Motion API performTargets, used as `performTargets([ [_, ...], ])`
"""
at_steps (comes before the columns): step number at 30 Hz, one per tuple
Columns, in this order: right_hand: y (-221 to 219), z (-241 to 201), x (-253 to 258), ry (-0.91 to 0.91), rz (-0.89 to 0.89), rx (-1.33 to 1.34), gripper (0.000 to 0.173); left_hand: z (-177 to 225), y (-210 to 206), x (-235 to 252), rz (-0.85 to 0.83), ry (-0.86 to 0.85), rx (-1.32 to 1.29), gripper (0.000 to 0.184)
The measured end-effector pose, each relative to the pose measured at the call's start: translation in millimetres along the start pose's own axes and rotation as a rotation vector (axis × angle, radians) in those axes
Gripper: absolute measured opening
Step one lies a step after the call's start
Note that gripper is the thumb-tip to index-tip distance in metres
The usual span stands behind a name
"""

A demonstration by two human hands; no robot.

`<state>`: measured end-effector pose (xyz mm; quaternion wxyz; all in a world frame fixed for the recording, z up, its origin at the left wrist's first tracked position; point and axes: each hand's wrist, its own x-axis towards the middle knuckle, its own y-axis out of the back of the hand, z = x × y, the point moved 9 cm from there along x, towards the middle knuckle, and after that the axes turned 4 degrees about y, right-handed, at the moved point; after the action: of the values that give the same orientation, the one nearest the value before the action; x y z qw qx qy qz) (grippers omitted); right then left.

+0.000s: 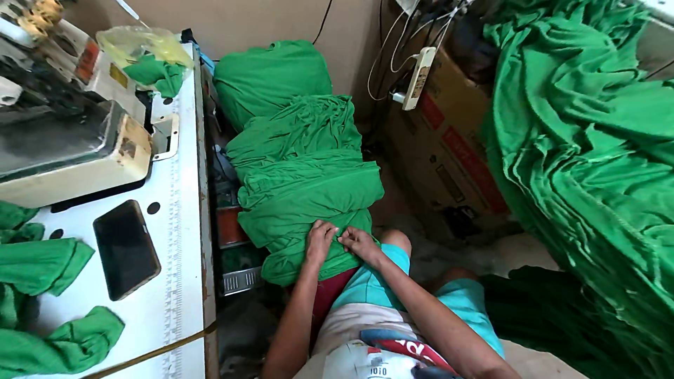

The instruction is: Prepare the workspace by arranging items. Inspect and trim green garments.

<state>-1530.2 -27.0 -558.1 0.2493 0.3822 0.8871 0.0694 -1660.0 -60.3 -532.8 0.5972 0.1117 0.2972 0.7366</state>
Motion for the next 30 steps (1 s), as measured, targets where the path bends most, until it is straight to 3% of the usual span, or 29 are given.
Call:
performTargets([
  [7, -0.4, -1.4, -0.1, -0.009, 0.037, -0.027, 0.027, -6.2, 3.4, 2.3, 0.031, 0.106, -0.151, 0.025],
  [10, 12.1, -0.2, -4.6, 0.018, 0.185, 0.213, 0.027, -11.0, 2.2, 5.0, 0.039, 0.162, -0.265, 0.026],
  [13, 29.1, 12.9, -9.7, -0.043, 0.371, 0.589, 0.023, -2.8, -3.8, 3.3, 0.008, 0.161, -0.111, 0.028],
  [16, 30.5, 17.0, -11.0, -0.071, 0.389, 0.729, 0.02, 15.1, -14.6, -2.5, -0.048, 0.143, 0.171, 0.033],
  [20, 26.2, 14.9, -7.6, -0.028, 0.344, 0.69, 0.016, 24.9, -27.3, -1.5, -0.105, 0.127, 0.34, 0.03],
  [25, 22.8, 12.1, -7.3, -0.018, 0.263, 0.575, 0.015, 2.3, -7.2, 8.9, -0.033, 0.143, -0.041, 0.027],
  [30, 12.6, 7.7, -3.5, 0.004, 0.15, 0.4, 0.016, -1.5, -4.0, 8.7, 0.002, 0.122, -0.163, 0.025],
])
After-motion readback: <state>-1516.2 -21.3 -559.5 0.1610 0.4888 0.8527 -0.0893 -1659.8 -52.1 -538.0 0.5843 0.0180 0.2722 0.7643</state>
